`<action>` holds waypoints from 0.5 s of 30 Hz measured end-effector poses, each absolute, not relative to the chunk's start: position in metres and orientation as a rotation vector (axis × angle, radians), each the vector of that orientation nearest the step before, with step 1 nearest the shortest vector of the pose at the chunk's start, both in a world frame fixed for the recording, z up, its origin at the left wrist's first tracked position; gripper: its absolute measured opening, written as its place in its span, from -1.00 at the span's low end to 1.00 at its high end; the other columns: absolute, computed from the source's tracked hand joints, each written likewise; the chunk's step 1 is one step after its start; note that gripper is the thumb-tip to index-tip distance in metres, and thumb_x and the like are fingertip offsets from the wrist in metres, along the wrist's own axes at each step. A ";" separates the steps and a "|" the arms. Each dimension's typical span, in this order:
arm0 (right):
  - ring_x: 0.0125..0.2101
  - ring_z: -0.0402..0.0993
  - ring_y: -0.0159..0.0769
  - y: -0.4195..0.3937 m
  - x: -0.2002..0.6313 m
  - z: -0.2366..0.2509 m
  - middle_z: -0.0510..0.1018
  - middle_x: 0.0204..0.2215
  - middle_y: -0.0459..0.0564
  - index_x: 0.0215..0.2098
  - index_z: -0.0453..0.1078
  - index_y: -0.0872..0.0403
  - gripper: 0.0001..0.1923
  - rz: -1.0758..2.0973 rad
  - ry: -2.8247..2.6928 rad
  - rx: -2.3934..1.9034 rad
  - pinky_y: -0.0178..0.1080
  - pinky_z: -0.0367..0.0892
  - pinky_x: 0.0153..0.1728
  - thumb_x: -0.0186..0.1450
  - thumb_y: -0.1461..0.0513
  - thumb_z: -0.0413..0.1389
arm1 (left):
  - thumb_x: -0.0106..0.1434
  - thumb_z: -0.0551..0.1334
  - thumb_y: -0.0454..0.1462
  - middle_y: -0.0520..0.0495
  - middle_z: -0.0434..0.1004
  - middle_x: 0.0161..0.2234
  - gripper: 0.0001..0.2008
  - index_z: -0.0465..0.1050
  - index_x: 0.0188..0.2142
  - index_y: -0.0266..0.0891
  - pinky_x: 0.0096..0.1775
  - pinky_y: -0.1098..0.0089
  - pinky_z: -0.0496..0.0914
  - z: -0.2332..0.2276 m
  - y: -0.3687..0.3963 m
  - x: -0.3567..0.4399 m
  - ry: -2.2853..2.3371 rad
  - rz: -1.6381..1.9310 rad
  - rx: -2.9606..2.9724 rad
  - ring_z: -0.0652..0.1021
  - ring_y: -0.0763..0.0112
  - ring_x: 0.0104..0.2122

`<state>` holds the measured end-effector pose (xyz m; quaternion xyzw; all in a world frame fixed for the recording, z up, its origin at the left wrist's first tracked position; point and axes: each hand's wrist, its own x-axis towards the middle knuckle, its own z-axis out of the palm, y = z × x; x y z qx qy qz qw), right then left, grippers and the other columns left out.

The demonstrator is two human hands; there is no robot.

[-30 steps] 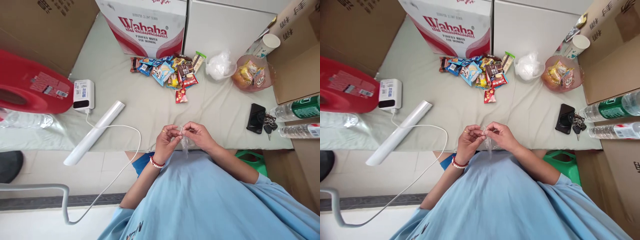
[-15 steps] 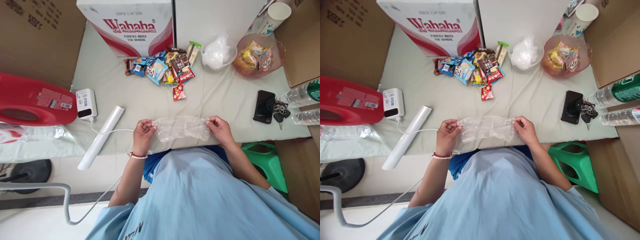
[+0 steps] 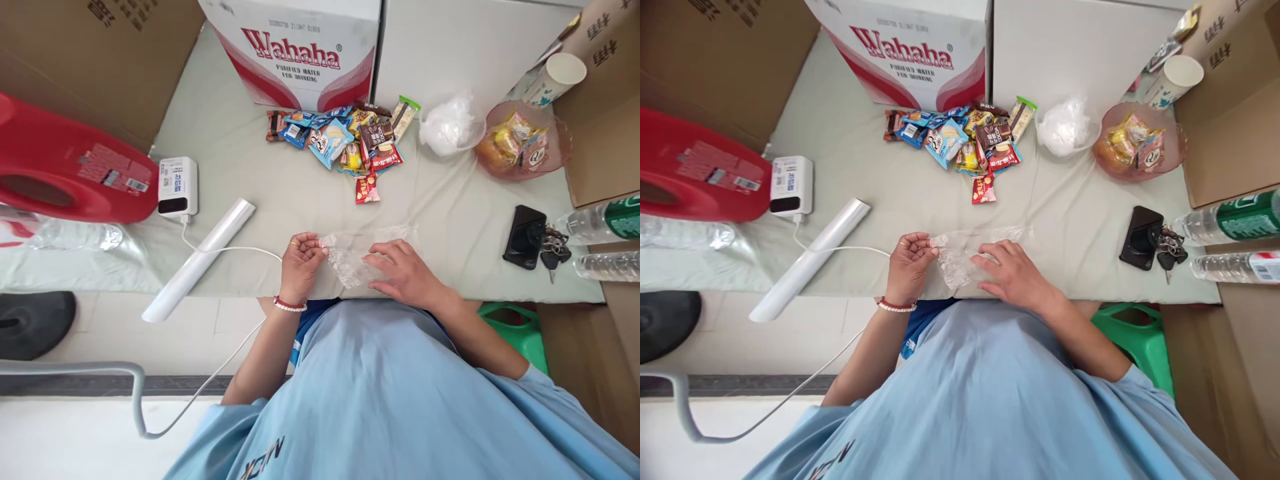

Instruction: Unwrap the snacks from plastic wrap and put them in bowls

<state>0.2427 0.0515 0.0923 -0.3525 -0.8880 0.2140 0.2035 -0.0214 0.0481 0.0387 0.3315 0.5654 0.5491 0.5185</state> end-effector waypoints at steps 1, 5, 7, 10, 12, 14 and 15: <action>-0.05 0.41 -0.02 0.050 0.239 0.084 0.54 0.03 0.16 0.12 0.46 0.00 -0.69 0.597 -2.473 -1.022 0.05 0.38 -0.03 0.45 0.12 0.15 | 0.02 0.52 -0.23 0.00 0.54 -0.24 -0.53 0.43 -0.10 -0.17 -0.18 0.42 0.49 0.040 0.051 -0.024 1.356 1.304 0.813 0.57 0.47 -0.29; -0.16 0.39 -0.09 0.043 0.237 0.063 0.56 -0.10 0.13 0.07 0.47 0.02 -0.74 0.660 -2.332 -1.071 -0.02 0.41 -0.11 0.48 0.14 0.11 | 0.03 0.51 -0.23 0.00 0.54 -0.25 -0.55 0.43 -0.11 -0.18 -0.17 0.41 0.49 0.041 0.056 -0.033 1.384 1.265 0.842 0.57 0.47 -0.29; -0.13 0.40 -0.09 0.041 0.241 0.063 0.54 -0.05 0.13 0.13 0.43 0.01 -0.65 0.724 -2.292 -1.020 -0.01 0.42 -0.08 0.45 0.07 0.16 | 0.02 0.51 -0.23 0.01 0.53 -0.27 -0.54 0.43 -0.12 -0.19 -0.17 0.42 0.48 0.040 0.054 -0.034 1.402 1.267 0.814 0.56 0.49 -0.30; -0.06 0.42 -0.09 0.043 0.246 0.069 0.51 0.00 0.13 0.17 0.40 -0.02 -0.66 0.785 -2.274 -0.987 0.01 0.42 -0.01 0.47 0.09 0.11 | 0.00 0.51 -0.24 0.02 0.52 -0.27 -0.54 0.42 -0.12 -0.19 -0.17 0.44 0.47 0.035 0.050 -0.029 1.405 1.300 0.757 0.55 0.50 -0.29; -0.03 0.42 -0.09 0.048 0.250 0.070 0.50 0.02 0.15 0.17 0.40 -0.02 -0.68 0.763 -2.320 -0.999 0.01 0.42 -0.01 0.49 0.15 0.04 | 0.01 0.50 -0.24 0.02 0.52 -0.27 -0.54 0.42 -0.12 -0.19 -0.16 0.43 0.47 0.031 0.047 -0.024 1.397 1.341 0.732 0.55 0.49 -0.29; -0.04 0.41 -0.08 0.054 0.253 0.067 0.50 0.03 0.16 0.13 0.43 0.00 -0.70 0.696 -2.407 -1.021 0.00 0.43 -0.05 0.49 0.17 0.03 | 0.01 0.50 -0.24 0.01 0.51 -0.27 -0.55 0.42 -0.12 -0.19 -0.16 0.43 0.47 0.027 0.045 -0.020 1.390 1.381 0.713 0.55 0.48 -0.28; -0.08 0.41 -0.09 0.057 0.254 0.064 0.52 -0.01 0.15 0.08 0.46 0.01 -0.73 0.665 -2.450 -1.026 -0.02 0.43 -0.09 0.49 0.17 0.03 | 0.02 0.50 -0.24 0.01 0.51 -0.27 -0.55 0.41 -0.12 -0.19 -0.16 0.43 0.47 0.026 0.045 -0.018 1.388 1.395 0.705 0.55 0.48 -0.28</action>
